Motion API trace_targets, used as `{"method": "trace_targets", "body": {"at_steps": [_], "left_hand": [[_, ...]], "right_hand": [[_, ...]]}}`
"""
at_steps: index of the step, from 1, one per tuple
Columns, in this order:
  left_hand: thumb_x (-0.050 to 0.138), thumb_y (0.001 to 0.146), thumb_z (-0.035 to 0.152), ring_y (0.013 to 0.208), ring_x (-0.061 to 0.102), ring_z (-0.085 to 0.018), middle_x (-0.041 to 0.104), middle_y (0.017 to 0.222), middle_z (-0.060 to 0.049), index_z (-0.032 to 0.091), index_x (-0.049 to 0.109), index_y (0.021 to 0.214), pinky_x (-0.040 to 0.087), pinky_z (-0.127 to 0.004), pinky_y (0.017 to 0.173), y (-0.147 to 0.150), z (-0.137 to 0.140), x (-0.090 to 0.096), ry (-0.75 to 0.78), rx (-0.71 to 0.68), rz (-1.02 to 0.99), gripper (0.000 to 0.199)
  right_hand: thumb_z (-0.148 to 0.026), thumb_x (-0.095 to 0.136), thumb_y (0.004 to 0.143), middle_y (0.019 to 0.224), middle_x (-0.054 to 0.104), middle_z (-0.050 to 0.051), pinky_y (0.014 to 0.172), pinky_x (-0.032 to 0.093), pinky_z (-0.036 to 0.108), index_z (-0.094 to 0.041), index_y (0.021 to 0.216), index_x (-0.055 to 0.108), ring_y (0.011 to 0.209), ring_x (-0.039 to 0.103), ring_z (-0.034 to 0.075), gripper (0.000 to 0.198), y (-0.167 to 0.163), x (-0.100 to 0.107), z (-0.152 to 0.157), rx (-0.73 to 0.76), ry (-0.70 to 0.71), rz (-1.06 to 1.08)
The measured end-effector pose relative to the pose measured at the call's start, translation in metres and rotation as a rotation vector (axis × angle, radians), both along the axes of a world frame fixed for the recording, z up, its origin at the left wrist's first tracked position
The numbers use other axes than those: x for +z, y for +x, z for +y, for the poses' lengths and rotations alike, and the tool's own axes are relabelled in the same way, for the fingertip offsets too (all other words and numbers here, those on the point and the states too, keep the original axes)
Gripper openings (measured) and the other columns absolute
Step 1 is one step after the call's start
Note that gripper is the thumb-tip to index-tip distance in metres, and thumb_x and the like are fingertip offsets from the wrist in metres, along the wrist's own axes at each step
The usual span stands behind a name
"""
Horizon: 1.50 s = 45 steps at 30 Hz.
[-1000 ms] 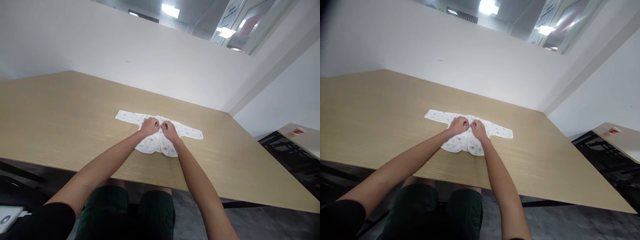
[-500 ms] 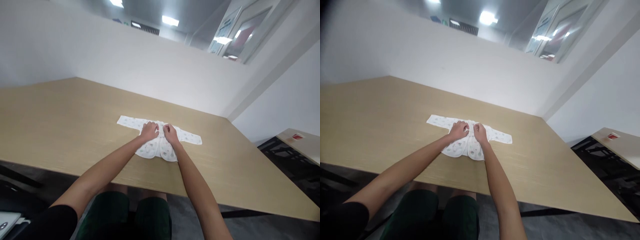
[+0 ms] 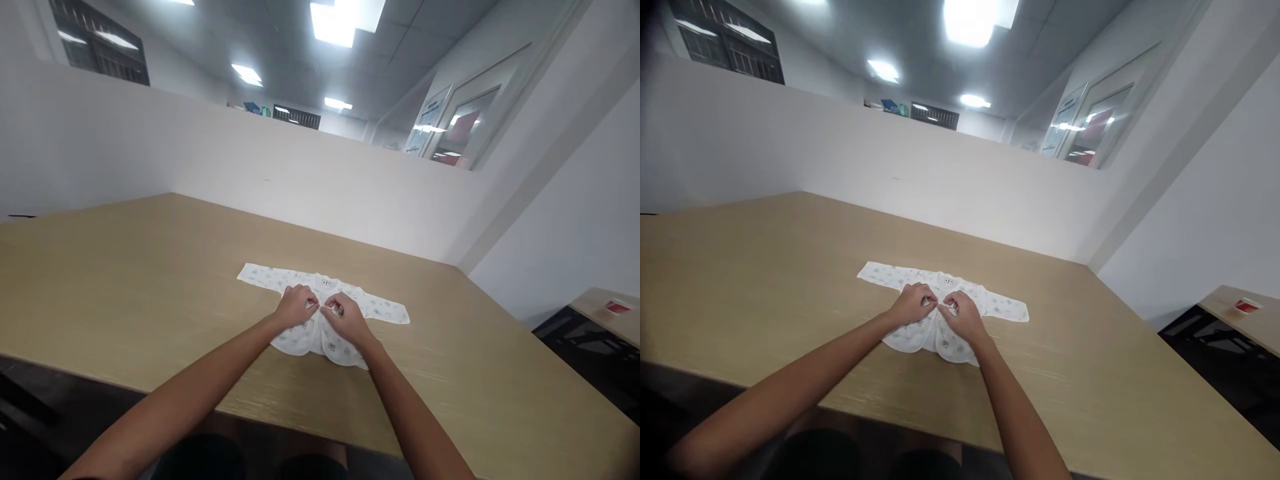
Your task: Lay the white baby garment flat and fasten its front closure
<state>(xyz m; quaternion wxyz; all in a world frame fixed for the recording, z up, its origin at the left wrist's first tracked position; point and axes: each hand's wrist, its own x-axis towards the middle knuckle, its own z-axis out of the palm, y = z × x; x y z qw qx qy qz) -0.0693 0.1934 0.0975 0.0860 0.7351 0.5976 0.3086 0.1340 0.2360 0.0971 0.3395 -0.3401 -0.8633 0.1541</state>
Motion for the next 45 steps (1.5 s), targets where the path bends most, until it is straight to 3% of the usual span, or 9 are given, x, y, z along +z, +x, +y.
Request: {"method": "trace_targets", "body": {"at_steps": [6,12,17,23,30,38,45], "left_hand": [[0.063,0.085,0.025,0.103,0.064,-0.024,0.074,0.098,-0.003,0.025,0.078,0.086,0.040,-0.040,0.097,0.0013,0.0011,0.0019,-0.032,0.015,-0.044,0.015],[0.068,0.084,0.036,0.105,0.064,-0.025,0.075,0.098,-0.002,0.025,0.077,0.085,0.040,-0.042,0.099,0.0030,0.0011,0.0004,-0.039,0.004,-0.057,0.014],[0.068,0.084,0.034,0.103,0.065,-0.024,0.075,0.099,-0.001,0.026,0.077,0.085,0.040,-0.040,0.098,0.0017,0.0033,0.0008,-0.073,0.002,-0.086,0.012],[0.069,0.084,0.035,0.107,0.064,-0.025,0.075,0.100,-0.002,0.024,0.076,0.086,0.039,-0.042,0.100,-0.0010,0.0031,0.0019,-0.086,-0.018,-0.100,0.013],[0.066,0.084,0.030,0.108,0.063,-0.025,0.075,0.101,-0.002,0.023,0.076,0.085,0.038,-0.043,0.099,-0.0015,0.0035,0.0019,-0.085,-0.045,-0.119,0.012],[0.064,0.082,0.025,0.104,0.064,-0.025,0.075,0.101,-0.003,0.023,0.076,0.084,0.037,-0.045,0.101,-0.0040,-0.0002,0.0081,-0.094,-0.043,-0.136,0.012],[0.067,0.083,0.031,0.102,0.064,-0.022,0.076,0.100,-0.002,0.022,0.074,0.084,0.033,-0.048,0.104,-0.0051,0.0009,0.0081,-0.112,-0.066,-0.152,0.011]], "right_hand": [[-0.023,0.065,0.083,0.083,0.065,0.005,0.075,0.044,0.033,-0.021,0.079,0.064,0.078,0.058,0.021,0.005,-0.0055,-0.0006,-0.0034,-0.041,0.030,-0.065],[-0.018,0.059,0.080,0.077,0.063,0.004,0.071,0.042,0.030,-0.018,0.073,0.063,0.074,0.056,0.018,0.008,-0.0059,-0.0009,-0.0001,-0.086,-0.025,-0.034],[-0.027,0.060,0.085,0.079,0.066,0.005,0.069,0.044,0.030,-0.018,0.078,0.069,0.074,0.058,0.019,0.014,-0.0082,-0.0012,-0.0006,-0.085,-0.126,0.067],[-0.038,0.059,0.092,0.092,0.072,0.006,0.075,0.046,0.032,-0.021,0.088,0.077,0.085,0.063,0.021,0.025,-0.0067,0.0017,-0.0014,0.054,-0.167,0.070],[-0.037,0.069,0.083,0.087,0.071,0.006,0.070,0.047,0.032,-0.020,0.089,0.077,0.075,0.061,0.019,0.020,-0.0038,-0.0012,0.0040,-0.018,-0.177,0.065],[-0.044,0.070,0.080,0.082,0.070,0.008,0.066,0.047,0.032,-0.017,0.088,0.077,0.071,0.058,0.019,0.029,-0.0062,-0.0012,0.0051,-0.060,-0.247,0.042],[-0.050,0.075,0.079,0.082,0.070,0.008,0.066,0.047,0.033,-0.016,0.089,0.077,0.070,0.058,0.019,0.035,-0.0115,0.0053,-0.0002,-0.096,-0.236,0.036]]}}
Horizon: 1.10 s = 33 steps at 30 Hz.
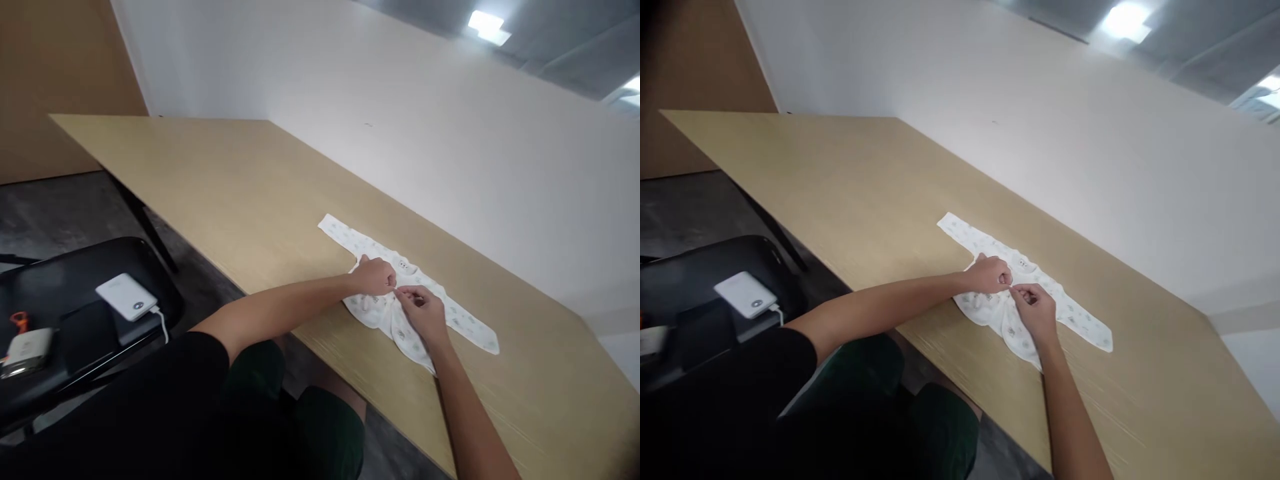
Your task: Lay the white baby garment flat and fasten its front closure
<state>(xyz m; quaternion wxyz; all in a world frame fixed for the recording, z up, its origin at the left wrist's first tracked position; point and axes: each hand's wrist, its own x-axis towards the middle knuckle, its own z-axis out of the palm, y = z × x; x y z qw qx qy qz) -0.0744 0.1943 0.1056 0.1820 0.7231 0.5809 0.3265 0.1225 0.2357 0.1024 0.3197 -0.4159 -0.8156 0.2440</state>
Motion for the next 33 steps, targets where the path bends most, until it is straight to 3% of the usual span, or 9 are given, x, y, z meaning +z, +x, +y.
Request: {"method": "trace_targets", "body": {"at_steps": [9,15,20,27,33], "left_hand": [[0.060,0.084,0.022,0.103,0.063,-0.023,0.074,0.099,-0.001,0.021,0.073,0.084,0.033,-0.051,0.103,-0.0004,0.0018,-0.0024,0.013,-0.012,0.027,0.013],[0.057,0.085,0.021,0.101,0.062,-0.023,0.073,0.099,-0.003,0.020,0.071,0.083,0.032,-0.053,0.101,-0.0019,0.0024,-0.0026,0.016,-0.028,0.037,0.014],[0.057,0.084,0.019,0.103,0.061,-0.025,0.073,0.101,-0.005,0.019,0.070,0.081,0.031,-0.054,0.102,-0.0021,0.0042,-0.0031,0.008,-0.046,0.024,0.013],[0.053,0.084,0.013,0.102,0.059,-0.025,0.073,0.101,-0.007,0.017,0.069,0.081,0.029,-0.055,0.102,-0.0017,0.0041,-0.0027,0.005,-0.056,0.017,0.017],[0.056,0.083,0.014,0.098,0.058,-0.023,0.073,0.101,-0.008,0.016,0.070,0.077,0.029,-0.053,0.099,-0.0028,0.0011,-0.0001,0.019,-0.050,0.008,0.015]], "right_hand": [[-0.047,0.069,0.082,0.086,0.071,0.007,0.066,0.046,0.031,-0.017,0.088,0.075,0.071,0.058,0.018,0.031,-0.0027,0.0026,-0.0010,0.035,0.010,-0.057],[-0.052,0.075,0.078,0.081,0.070,0.006,0.060,0.046,0.030,-0.017,0.086,0.075,0.065,0.057,0.017,0.035,-0.0058,0.0072,-0.0066,-0.087,0.025,-0.048],[-0.048,0.075,0.077,0.074,0.069,0.005,0.061,0.048,0.031,-0.019,0.080,0.075,0.063,0.057,0.017,0.029,-0.0076,0.0093,-0.0082,-0.068,0.084,-0.090],[-0.034,0.072,0.075,0.079,0.072,0.009,0.065,0.048,0.037,-0.018,0.079,0.076,0.067,0.059,0.021,0.018,-0.0084,0.0079,-0.0060,-0.136,0.038,-0.089],[-0.037,0.072,0.078,0.079,0.071,0.007,0.061,0.045,0.033,-0.018,0.083,0.075,0.064,0.056,0.018,0.020,-0.0069,0.0053,-0.0051,-0.099,0.028,-0.038]]}}
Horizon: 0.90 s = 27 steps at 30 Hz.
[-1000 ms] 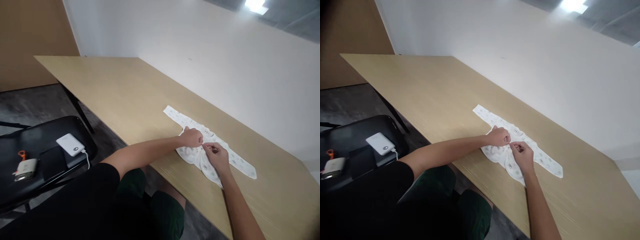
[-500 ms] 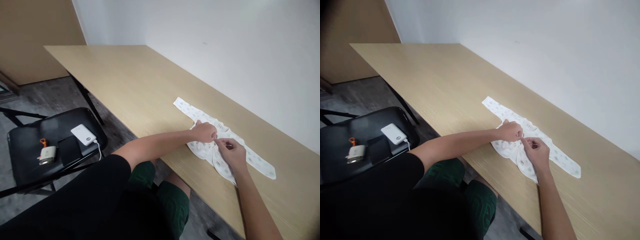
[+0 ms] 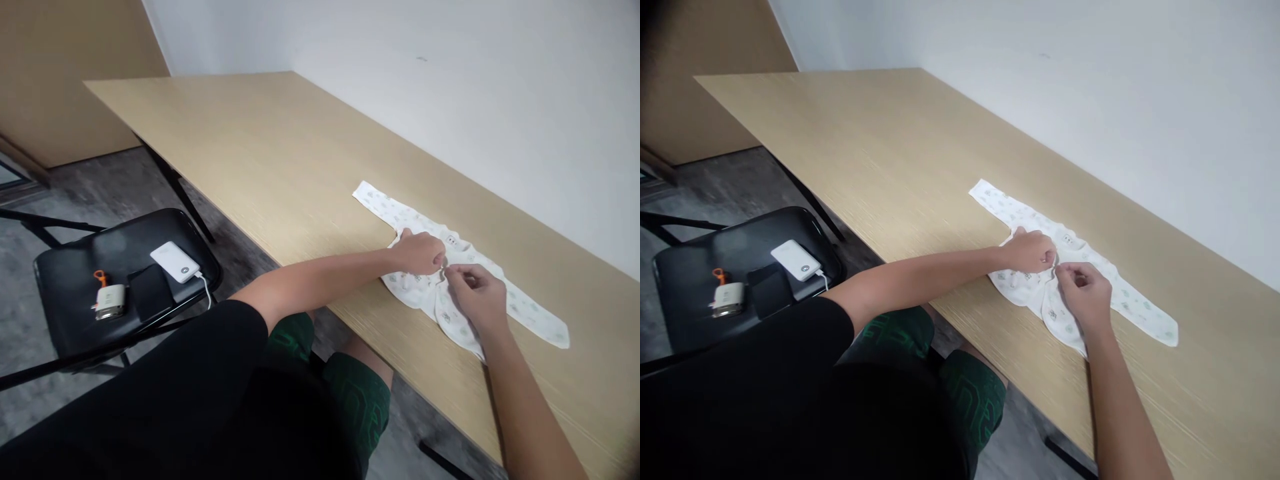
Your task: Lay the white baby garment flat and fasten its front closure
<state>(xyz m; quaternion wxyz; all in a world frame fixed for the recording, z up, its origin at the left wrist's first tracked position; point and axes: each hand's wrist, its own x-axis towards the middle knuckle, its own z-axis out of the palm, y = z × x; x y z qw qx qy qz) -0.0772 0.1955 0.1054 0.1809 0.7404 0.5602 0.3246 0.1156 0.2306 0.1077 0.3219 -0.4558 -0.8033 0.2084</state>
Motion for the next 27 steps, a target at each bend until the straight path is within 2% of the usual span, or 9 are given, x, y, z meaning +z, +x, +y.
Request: {"method": "trace_targets", "body": {"at_steps": [5,9,15,27], "left_hand": [[0.055,0.084,0.017,0.096,0.058,-0.023,0.072,0.098,-0.004,0.018,0.072,0.079,0.030,-0.053,0.098,0.0006,0.0001,-0.0006,-0.005,0.006,0.017,0.017],[0.054,0.082,0.016,0.097,0.059,-0.023,0.072,0.096,-0.004,0.019,0.072,0.080,0.029,-0.052,0.100,0.0006,0.0004,-0.0015,-0.012,0.006,0.008,0.018],[0.055,0.083,0.016,0.096,0.058,-0.022,0.073,0.099,-0.005,0.018,0.072,0.081,0.028,-0.051,0.099,0.0000,-0.0005,-0.0002,-0.026,0.000,-0.006,0.017],[0.055,0.082,0.014,0.099,0.058,-0.024,0.071,0.100,-0.005,0.019,0.072,0.081,0.029,-0.052,0.098,0.0012,0.0030,-0.0034,-0.005,0.004,0.014,0.017]], "right_hand": [[-0.039,0.068,0.080,0.085,0.071,0.005,0.068,0.048,0.032,-0.020,0.084,0.074,0.071,0.060,0.018,0.020,0.0014,-0.0020,0.0004,0.074,0.036,-0.025],[-0.036,0.066,0.080,0.087,0.072,0.005,0.066,0.048,0.031,-0.021,0.086,0.074,0.071,0.060,0.018,0.018,0.0027,-0.0019,-0.0001,0.110,0.063,-0.037],[-0.037,0.067,0.079,0.081,0.069,0.005,0.063,0.047,0.031,-0.020,0.086,0.074,0.069,0.059,0.018,0.020,0.0035,-0.0025,0.0010,0.104,0.059,-0.036],[-0.034,0.068,0.080,0.084,0.068,0.004,0.065,0.047,0.031,-0.021,0.088,0.074,0.069,0.057,0.016,0.017,0.0033,-0.0043,0.0031,0.136,0.070,-0.028]]}}
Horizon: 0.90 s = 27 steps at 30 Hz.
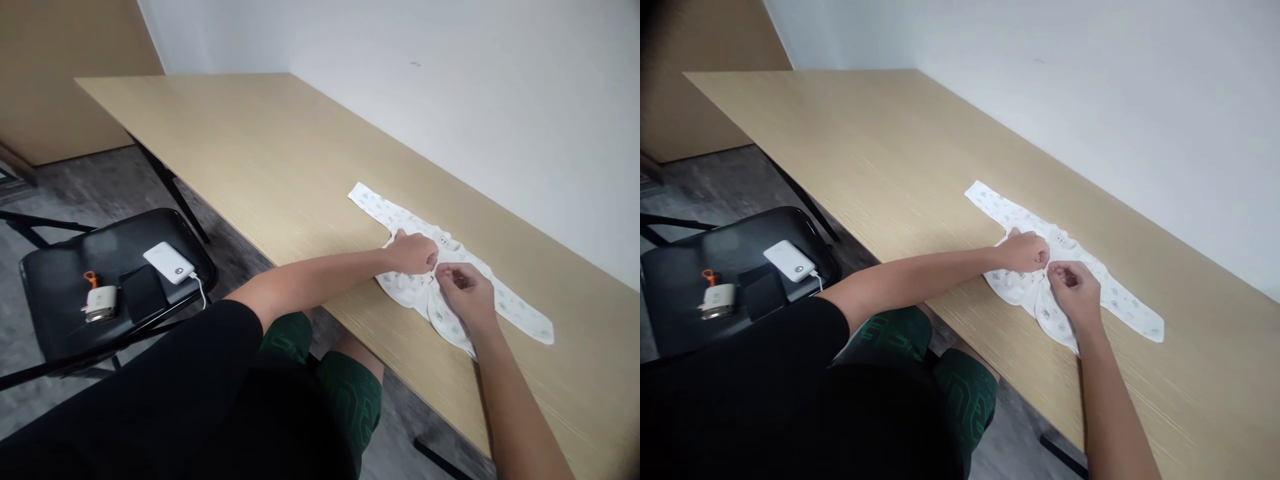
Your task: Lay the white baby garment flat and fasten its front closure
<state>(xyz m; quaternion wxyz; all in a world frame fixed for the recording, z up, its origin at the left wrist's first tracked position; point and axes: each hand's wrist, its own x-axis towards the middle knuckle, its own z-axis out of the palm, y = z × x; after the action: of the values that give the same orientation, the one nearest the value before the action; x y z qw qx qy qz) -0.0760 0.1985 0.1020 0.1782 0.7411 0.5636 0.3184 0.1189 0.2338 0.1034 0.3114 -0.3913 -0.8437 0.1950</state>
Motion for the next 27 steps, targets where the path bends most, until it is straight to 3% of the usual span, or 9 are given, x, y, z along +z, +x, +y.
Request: {"method": "trace_targets", "body": {"at_steps": [18,24,27], "left_hand": [[0.054,0.084,0.013,0.098,0.060,-0.023,0.071,0.097,-0.004,0.018,0.072,0.085,0.028,-0.050,0.100,-0.0006,-0.0016,-0.0016,0.008,-0.011,-0.027,0.019],[0.057,0.085,0.017,0.090,0.060,-0.021,0.069,0.087,-0.002,0.020,0.074,0.084,0.028,-0.049,0.098,-0.0025,-0.0043,0.0010,0.016,-0.015,-0.047,0.018],[0.058,0.087,0.028,0.082,0.060,-0.019,0.067,0.079,-0.002,0.019,0.072,0.077,0.028,-0.049,0.099,-0.0009,-0.0051,0.0009,0.034,-0.005,-0.066,0.020]], "right_hand": [[-0.037,0.075,0.078,0.079,0.067,0.004,0.062,0.044,0.029,-0.019,0.089,0.076,0.064,0.054,0.014,0.021,0.0004,0.0027,-0.0036,-0.065,-0.069,0.005],[-0.037,0.073,0.079,0.082,0.068,0.005,0.064,0.046,0.030,-0.019,0.087,0.075,0.068,0.057,0.016,0.019,0.0019,0.0012,-0.0005,-0.023,-0.016,-0.022],[-0.035,0.073,0.080,0.081,0.066,0.004,0.065,0.047,0.030,-0.020,0.087,0.074,0.068,0.057,0.016,0.017,0.0032,-0.0005,0.0010,-0.006,0.037,-0.032]]}}
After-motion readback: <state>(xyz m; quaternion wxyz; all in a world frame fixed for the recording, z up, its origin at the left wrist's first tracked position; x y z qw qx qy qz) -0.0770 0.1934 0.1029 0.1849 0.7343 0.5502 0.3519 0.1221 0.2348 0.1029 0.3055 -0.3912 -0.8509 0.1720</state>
